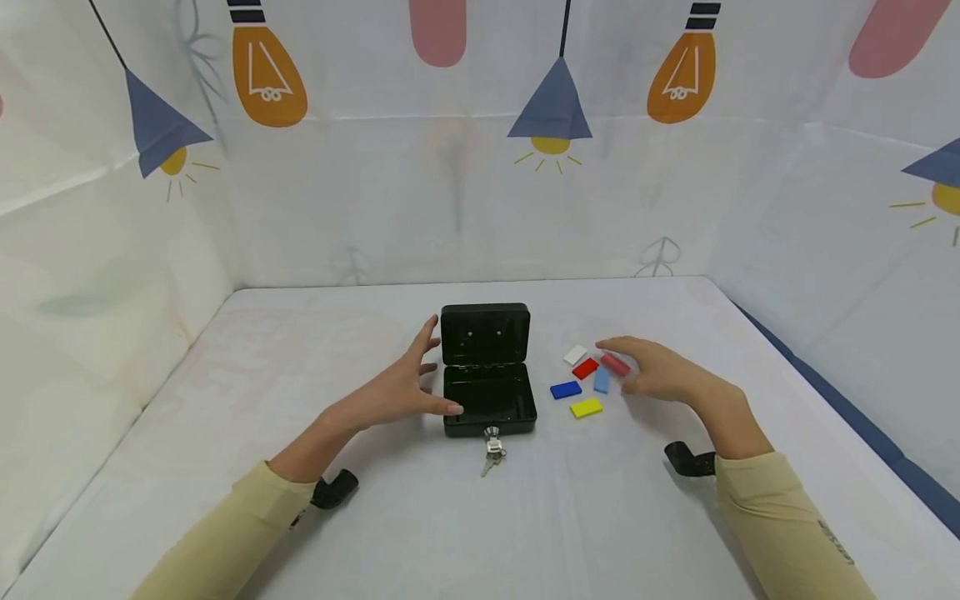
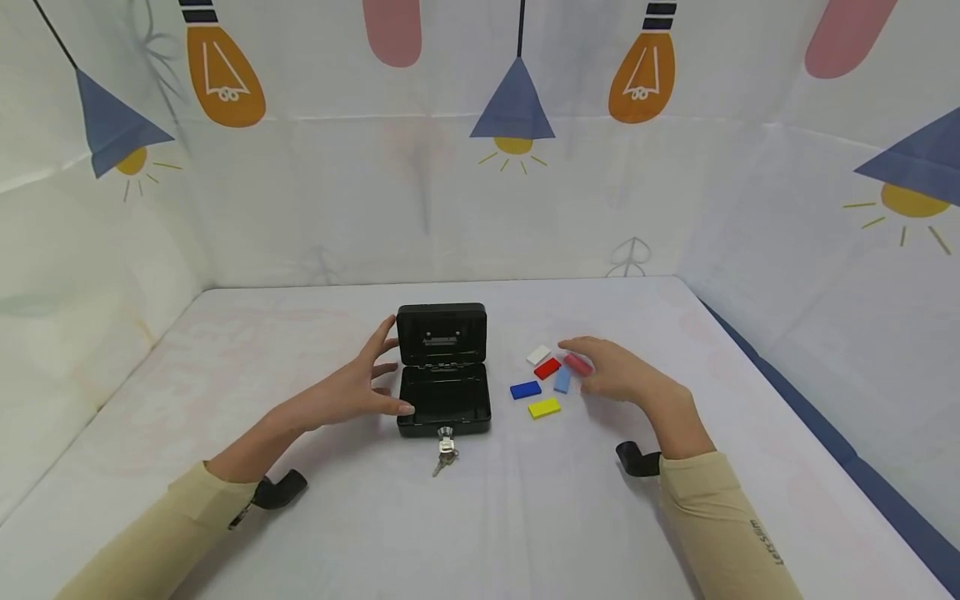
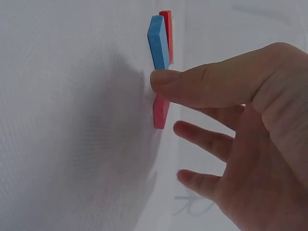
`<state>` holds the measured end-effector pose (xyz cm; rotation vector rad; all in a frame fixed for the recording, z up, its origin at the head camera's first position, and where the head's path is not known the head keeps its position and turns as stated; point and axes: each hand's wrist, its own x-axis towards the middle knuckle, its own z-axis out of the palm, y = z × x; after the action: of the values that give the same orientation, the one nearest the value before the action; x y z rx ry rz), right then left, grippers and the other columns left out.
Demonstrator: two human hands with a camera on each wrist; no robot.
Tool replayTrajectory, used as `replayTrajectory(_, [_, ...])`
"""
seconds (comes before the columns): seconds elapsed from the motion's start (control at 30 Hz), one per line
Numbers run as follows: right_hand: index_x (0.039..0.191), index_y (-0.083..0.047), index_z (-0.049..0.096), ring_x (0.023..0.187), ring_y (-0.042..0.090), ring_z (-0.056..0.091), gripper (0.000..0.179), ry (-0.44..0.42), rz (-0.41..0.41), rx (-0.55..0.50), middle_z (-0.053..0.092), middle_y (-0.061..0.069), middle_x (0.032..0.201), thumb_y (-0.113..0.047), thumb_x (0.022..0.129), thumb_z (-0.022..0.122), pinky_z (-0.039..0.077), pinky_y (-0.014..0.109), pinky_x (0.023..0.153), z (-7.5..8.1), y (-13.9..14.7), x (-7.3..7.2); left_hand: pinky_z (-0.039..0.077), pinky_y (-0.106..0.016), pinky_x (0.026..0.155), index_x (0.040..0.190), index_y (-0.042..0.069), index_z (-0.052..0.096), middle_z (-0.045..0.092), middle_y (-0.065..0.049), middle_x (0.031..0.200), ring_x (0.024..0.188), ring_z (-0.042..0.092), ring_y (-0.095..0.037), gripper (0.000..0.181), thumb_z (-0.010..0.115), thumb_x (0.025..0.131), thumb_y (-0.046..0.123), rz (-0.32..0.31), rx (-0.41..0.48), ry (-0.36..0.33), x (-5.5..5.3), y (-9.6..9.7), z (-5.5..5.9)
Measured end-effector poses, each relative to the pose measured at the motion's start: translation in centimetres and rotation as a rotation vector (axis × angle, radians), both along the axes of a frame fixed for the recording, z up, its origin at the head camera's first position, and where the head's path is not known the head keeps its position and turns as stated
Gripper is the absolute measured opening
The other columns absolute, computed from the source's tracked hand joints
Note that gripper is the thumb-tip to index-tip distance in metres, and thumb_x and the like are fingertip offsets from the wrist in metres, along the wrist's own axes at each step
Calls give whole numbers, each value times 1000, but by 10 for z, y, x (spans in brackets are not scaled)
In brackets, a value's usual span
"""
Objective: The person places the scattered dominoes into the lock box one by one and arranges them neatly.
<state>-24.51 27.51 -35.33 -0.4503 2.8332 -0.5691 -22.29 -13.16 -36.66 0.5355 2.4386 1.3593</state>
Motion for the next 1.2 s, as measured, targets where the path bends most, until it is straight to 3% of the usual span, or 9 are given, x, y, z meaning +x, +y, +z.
replayTrajectory(0.3, [145,-10,50,139,46,38,62,3,-6,41,46,21,150,3,86,62,38,65,107,-3,-2,-1,41,-52,111,146,59,-20,7,-3,167,148,33,-37,136,89,74,21,-11,78,-63,5,4,0])
replayTrajectory(0.5, [140,-8,55,135,45,42,57,41,12,41,51,21,146,6,84,62,39,64,107,-3,-3,-2,40,-54,112,147,57,-21,4,-8,168,147,33,-43,139,90,73,17,-14,112,-93,8,7,2])
replayTrajectory(0.9, [130,-3,62,129,43,50,45,91,3,32,60,21,135,10,88,55,43,61,105,-5,0,-3,42,-51,111,144,62,-19,-10,2,168,151,20,-45,144,90,69,6,-13,167,-155,10,8,4])
replayTrajectory(1.2, [129,-3,64,131,45,48,42,93,3,65,59,22,136,9,89,55,43,60,105,-7,1,-6,40,-56,111,144,63,-19,-8,-2,168,150,19,-48,144,89,70,4,-19,182,-181,10,9,4])
